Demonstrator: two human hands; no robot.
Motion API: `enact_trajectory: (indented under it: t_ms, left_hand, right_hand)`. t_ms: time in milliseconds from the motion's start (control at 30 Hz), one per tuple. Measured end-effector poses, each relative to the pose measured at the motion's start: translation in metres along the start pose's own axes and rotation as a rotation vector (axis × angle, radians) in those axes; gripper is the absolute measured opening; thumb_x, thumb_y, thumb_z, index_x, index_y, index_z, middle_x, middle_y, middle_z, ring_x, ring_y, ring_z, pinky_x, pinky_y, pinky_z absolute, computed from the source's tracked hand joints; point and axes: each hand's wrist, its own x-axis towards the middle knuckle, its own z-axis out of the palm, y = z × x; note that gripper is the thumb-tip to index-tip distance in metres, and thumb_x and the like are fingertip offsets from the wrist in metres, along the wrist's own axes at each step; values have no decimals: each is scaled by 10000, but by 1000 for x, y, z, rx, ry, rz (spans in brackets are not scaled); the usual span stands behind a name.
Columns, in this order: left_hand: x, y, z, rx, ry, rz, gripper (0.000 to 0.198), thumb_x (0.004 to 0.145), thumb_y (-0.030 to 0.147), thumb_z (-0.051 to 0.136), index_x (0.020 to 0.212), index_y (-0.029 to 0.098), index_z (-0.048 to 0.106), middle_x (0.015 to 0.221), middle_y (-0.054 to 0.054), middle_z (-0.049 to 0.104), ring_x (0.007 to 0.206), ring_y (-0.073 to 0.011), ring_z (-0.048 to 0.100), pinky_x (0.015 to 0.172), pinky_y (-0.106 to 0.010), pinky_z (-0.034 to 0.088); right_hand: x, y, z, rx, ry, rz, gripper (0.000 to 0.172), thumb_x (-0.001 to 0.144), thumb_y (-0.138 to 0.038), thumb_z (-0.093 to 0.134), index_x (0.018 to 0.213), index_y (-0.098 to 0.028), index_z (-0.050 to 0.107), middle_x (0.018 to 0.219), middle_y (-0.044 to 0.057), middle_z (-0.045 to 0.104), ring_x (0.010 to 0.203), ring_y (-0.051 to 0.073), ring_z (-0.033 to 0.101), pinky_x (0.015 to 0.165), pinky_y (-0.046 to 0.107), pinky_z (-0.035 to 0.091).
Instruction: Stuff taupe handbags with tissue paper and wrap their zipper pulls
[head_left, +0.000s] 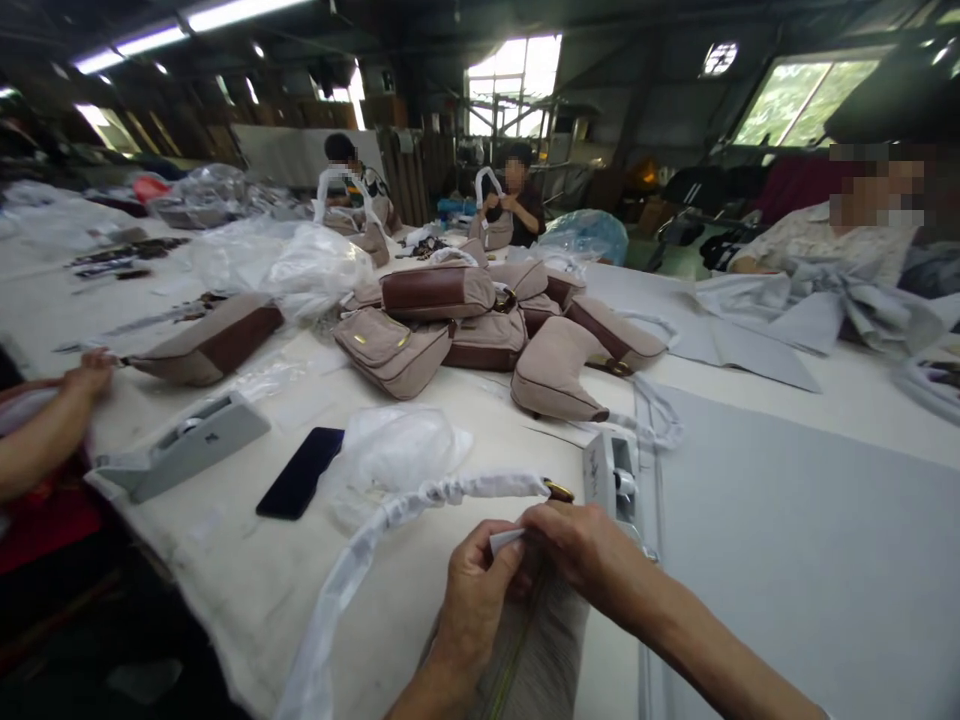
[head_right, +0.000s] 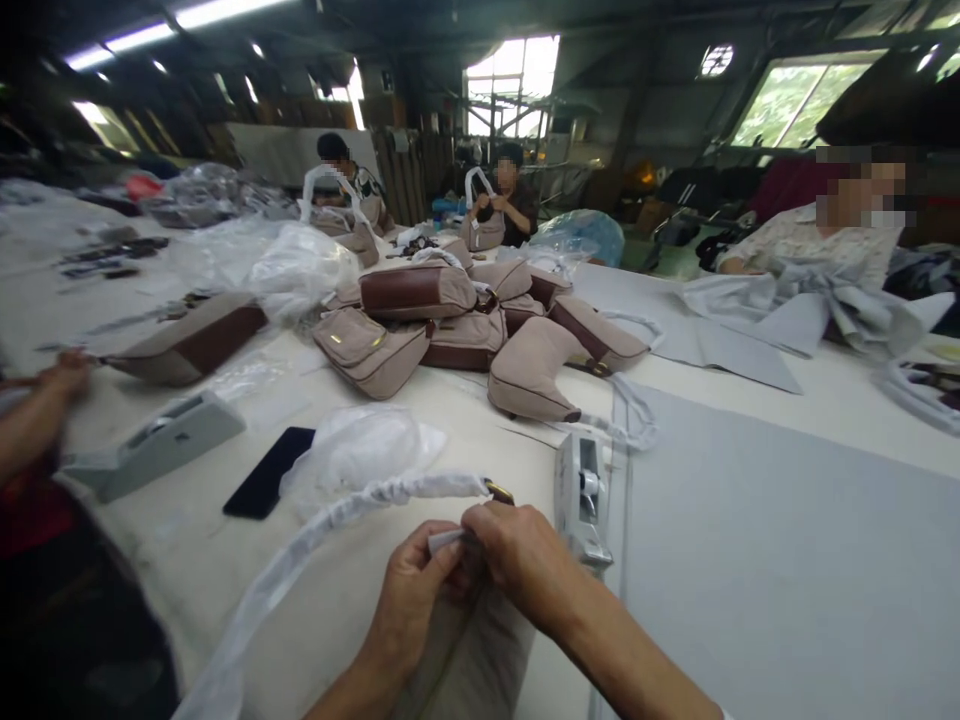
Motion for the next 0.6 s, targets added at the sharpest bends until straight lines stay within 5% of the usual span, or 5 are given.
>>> enact_trajectory:
  t_ms: [600]
  left_hand:
    - [-1, -2, 14, -150, 132, 89, 93, 757, 249, 578, 732, 160, 567, 497, 70, 472, 464, -63, 391, 509, -184, 331]
  right_hand:
    - [-5, 14, 15, 9, 223, -152, 160, 837, -96, 459, 843, -171, 601, 661, 7, 613, 560, 111, 547, 512, 195, 353]
